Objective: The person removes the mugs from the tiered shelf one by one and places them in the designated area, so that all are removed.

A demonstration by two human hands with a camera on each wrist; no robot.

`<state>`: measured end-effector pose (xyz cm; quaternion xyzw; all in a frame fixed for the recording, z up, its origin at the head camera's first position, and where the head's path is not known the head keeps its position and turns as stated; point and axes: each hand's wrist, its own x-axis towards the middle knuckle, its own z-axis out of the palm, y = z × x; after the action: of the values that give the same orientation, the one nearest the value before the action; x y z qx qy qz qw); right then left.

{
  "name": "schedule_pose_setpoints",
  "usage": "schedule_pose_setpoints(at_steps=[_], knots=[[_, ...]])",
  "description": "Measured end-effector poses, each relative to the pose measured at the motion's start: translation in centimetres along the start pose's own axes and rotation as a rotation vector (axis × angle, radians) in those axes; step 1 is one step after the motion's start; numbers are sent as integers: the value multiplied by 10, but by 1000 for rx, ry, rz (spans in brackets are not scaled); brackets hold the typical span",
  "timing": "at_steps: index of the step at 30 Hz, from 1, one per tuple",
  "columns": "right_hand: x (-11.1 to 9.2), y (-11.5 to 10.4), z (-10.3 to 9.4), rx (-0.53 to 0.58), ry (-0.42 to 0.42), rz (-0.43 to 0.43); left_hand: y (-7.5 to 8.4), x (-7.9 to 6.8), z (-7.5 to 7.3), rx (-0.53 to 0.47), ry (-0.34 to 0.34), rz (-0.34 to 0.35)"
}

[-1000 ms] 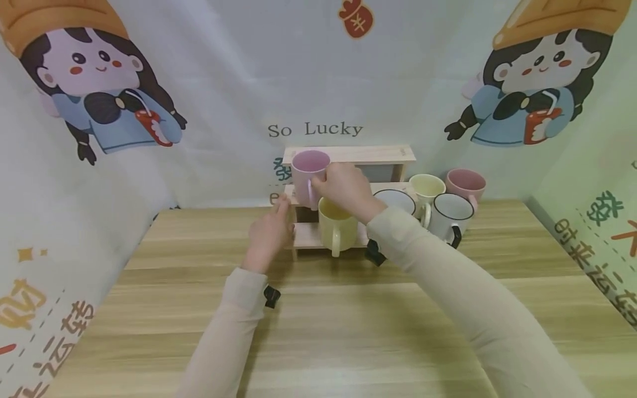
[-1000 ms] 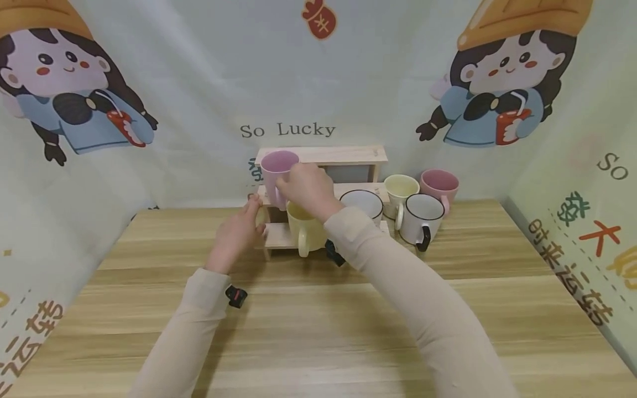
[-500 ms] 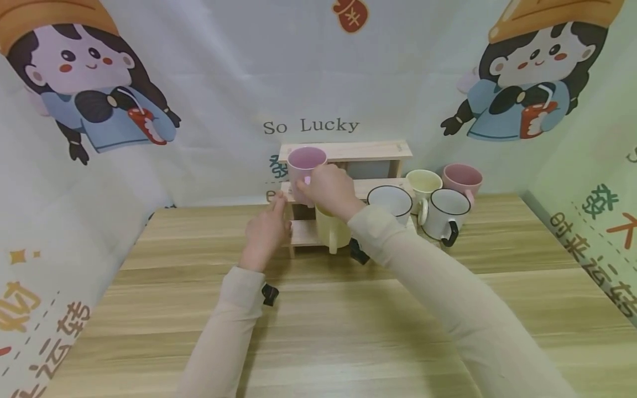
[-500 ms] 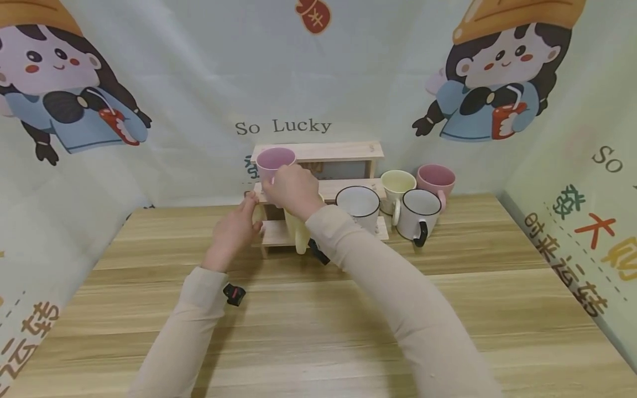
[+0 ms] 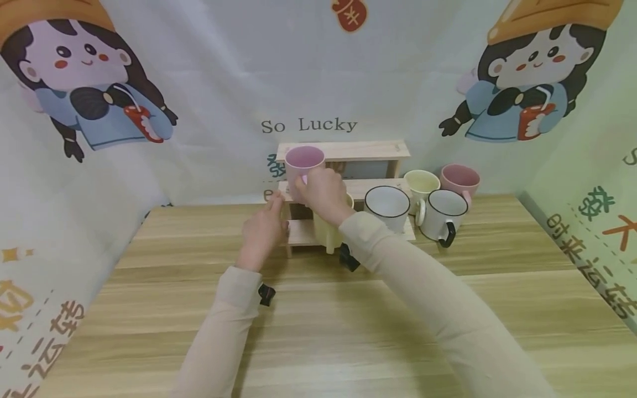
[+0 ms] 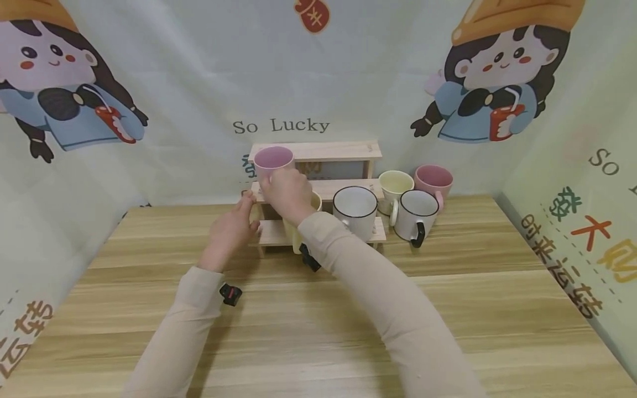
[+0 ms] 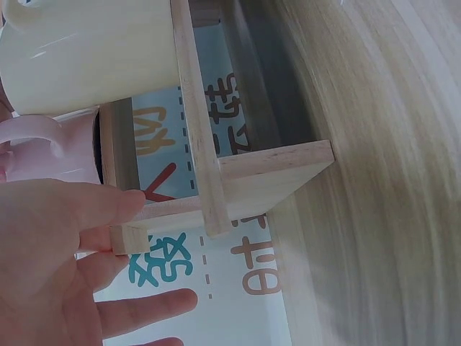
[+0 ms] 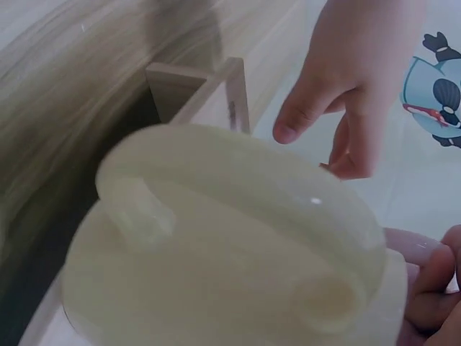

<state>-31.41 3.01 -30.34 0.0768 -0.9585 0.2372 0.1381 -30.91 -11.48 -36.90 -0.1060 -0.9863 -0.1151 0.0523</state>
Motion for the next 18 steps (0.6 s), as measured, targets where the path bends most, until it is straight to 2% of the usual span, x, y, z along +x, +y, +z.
schedule_pose_setpoints(at_steps=[4, 18], knots=[[0, -1, 4, 28, 27, -2, -2, 1, 0, -5, -10, -3], [3, 1, 7, 27, 138, -81, -1, 0, -2, -6, -24, -15]])
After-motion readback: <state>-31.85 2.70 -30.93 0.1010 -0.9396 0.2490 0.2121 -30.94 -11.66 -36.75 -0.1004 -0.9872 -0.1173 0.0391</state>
